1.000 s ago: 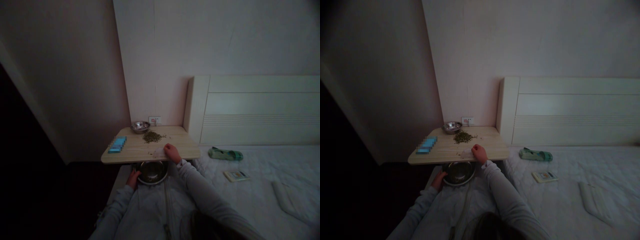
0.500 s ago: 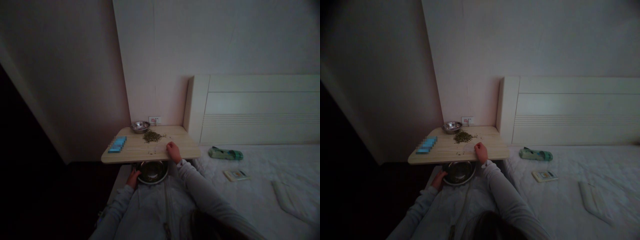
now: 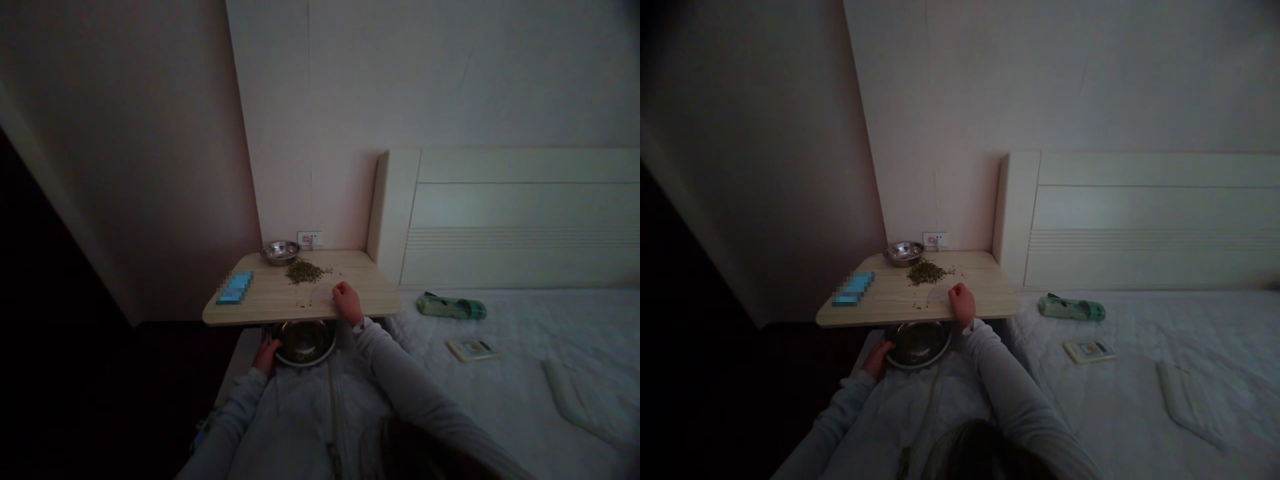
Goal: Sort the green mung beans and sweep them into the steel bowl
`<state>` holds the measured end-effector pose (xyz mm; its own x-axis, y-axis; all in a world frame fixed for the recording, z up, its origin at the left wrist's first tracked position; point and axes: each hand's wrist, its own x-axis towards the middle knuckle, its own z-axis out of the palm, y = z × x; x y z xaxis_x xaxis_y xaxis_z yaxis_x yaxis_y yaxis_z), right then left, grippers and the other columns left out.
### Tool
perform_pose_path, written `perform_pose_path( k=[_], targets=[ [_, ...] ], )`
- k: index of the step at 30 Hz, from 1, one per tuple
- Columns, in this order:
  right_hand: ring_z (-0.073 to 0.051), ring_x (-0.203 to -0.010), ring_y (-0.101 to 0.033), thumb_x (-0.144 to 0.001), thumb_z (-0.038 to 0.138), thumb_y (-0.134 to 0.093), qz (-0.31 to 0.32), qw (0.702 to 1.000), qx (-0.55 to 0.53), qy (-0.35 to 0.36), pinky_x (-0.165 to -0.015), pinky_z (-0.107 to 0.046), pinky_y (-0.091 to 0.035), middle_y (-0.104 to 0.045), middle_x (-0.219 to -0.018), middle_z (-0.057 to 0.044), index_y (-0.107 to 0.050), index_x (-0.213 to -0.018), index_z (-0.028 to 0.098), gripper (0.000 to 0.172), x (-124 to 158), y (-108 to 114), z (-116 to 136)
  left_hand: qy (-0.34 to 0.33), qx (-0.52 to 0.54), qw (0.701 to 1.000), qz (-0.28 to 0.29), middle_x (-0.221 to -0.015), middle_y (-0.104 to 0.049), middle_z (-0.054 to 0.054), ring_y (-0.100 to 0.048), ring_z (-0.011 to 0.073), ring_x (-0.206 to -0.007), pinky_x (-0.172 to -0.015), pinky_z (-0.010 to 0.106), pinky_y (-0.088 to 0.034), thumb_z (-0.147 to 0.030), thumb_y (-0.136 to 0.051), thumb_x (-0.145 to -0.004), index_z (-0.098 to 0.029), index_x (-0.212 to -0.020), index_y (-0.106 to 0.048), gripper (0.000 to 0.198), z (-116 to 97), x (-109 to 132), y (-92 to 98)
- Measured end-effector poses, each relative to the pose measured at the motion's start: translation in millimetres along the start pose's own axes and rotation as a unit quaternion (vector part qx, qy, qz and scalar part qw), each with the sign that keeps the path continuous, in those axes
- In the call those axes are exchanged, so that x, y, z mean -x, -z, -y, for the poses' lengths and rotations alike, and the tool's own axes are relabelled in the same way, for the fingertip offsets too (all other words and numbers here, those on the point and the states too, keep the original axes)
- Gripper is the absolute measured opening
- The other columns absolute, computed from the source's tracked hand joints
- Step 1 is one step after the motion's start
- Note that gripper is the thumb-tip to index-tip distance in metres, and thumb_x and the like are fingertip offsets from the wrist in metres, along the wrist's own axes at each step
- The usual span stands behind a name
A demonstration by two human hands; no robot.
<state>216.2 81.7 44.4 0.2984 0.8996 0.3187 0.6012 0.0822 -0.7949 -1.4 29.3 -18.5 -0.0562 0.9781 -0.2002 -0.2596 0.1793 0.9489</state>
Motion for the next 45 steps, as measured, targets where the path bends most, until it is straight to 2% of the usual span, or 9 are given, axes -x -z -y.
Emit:
perform_pose_path(
  k=[3, 9, 16, 20, 25, 30, 38, 42, 45],
  targets=[
    [-0.010, -0.058, -0.046, -0.066, 0.025, -0.038, 0.011, 1.000, -0.016, 0.010, -0.057, -0.022, -0.033, -0.053, -0.059, 0.000, -0.051, -0.065, 0.016, 0.015, 1, 2, 1, 0.011, -0.001, 1.000, -0.003, -0.060, -0.062, 0.001, -0.058, 0.0194, -0.072, -0.066, 0.030, -0.041, -0.014, -0.049, -0.052, -0.014, -0.072, -0.056, 0.022, 1, -2, 0.4],
    [-0.008, -0.052, -0.047, -0.064, 0.023, -0.041, 0.108, 0.990, -0.091, 0.015, -0.055, -0.020, -0.035, -0.055, -0.054, 0.002, -0.051, -0.064, 0.016, 0.013, 1, 3, 2, 0.014, 0.008, 1.000, 0.000, -0.056, -0.060, 0.000, -0.058, 0.0177, -0.065, -0.062, 0.027, -0.041, -0.014, -0.051, -0.051, -0.014, -0.071, -0.055, 0.021, 8, -8, 3.8],
    [-0.007, -0.051, -0.047, -0.063, 0.022, -0.043, 0.186, 0.975, -0.112, 0.038, -0.054, -0.019, -0.036, -0.057, -0.055, 0.001, -0.051, -0.066, 0.015, 0.011, 3, 1, 2, 0.014, 0.025, 1.000, -0.009, -0.055, -0.061, 0.001, -0.058, 0.0194, -0.067, -0.062, 0.029, -0.042, -0.012, -0.051, -0.050, -0.014, -0.072, -0.056, 0.022, 2, -3, 0.5],
    [-0.007, -0.052, -0.048, -0.063, 0.022, -0.044, 0.214, 0.972, -0.086, 0.047, -0.052, -0.019, -0.035, -0.059, -0.058, 0.001, -0.053, -0.068, 0.014, 0.012, 4, 2, 4, 0.021, 0.012, 1.000, -0.018, -0.058, -0.062, 0.002, -0.058, 0.0207, -0.070, -0.063, 0.030, -0.042, -0.013, -0.051, -0.051, -0.013, -0.070, -0.057, 0.020, -1, -1, -0.4],
    [-0.007, -0.053, -0.049, -0.063, 0.022, -0.045, 0.164, 0.984, -0.045, 0.045, -0.052, -0.019, -0.034, -0.058, -0.059, 0.001, -0.053, -0.068, 0.015, 0.012, 4, 0, 3, 0.007, -0.001, 1.000, -0.021, -0.063, -0.063, 0.004, -0.057, 0.0217, -0.076, -0.066, 0.030, -0.042, -0.014, -0.053, -0.050, -0.011, -0.072, -0.059, 0.024, 0, 0, 0.3],
    [-0.008, -0.053, -0.049, -0.062, 0.021, -0.045, 0.118, 0.991, -0.030, 0.046, -0.053, -0.019, -0.034, -0.056, -0.057, 0.001, -0.052, -0.064, 0.015, 0.010, 3, -1, 1, 0.010, 0.013, 1.000, -0.017, -0.059, -0.063, 0.002, -0.058, 0.0208, -0.072, -0.065, 0.030, -0.042, -0.013, -0.053, -0.050, -0.012, -0.072, -0.059, 0.023, 0, 1, -0.6],
    [-0.008, -0.054, -0.049, -0.062, 0.022, -0.042, 0.081, 0.988, -0.125, 0.034, -0.055, -0.019, -0.036, -0.055, -0.056, 0.001, -0.049, -0.063, 0.015, 0.011, 1, 1, 1, 0.006, 0.027, 1.000, 0.004, -0.061, -0.063, 0.001, -0.058, 0.0203, -0.072, -0.066, 0.031, -0.041, -0.014, -0.052, -0.050, -0.013, -0.075, -0.057, 0.026, 4, -4, 1.8],
    [-0.008, -0.050, -0.048, -0.064, 0.025, -0.039, 0.039, 0.984, -0.174, -0.019, -0.051, -0.020, -0.037, -0.057, -0.059, 0.000, -0.049, -0.071, 0.014, 0.017, -5, 9, -5, 0.011, 0.010, 1.000, -0.011, -0.054, -0.060, 0.000, -0.058, 0.0190, -0.065, -0.064, 0.030, -0.041, -0.013, -0.052, -0.049, -0.013, -0.070, -0.056, 0.022, 7, -4, 1.9],
    [-0.009, -0.052, -0.051, -0.064, 0.024, -0.039, -0.016, 0.986, -0.143, -0.084, -0.051, -0.020, -0.038, -0.059, -0.065, -0.004, -0.050, -0.077, 0.012, 0.021, -10, 28, -20, 0.003, 0.031, 0.999, -0.013, -0.055, -0.060, 0.000, -0.057, 0.0178, -0.064, -0.062, 0.029, -0.041, -0.013, -0.049, -0.049, -0.014, -0.072, -0.056, 0.024, 7, -1, 2.2]
  ],
)
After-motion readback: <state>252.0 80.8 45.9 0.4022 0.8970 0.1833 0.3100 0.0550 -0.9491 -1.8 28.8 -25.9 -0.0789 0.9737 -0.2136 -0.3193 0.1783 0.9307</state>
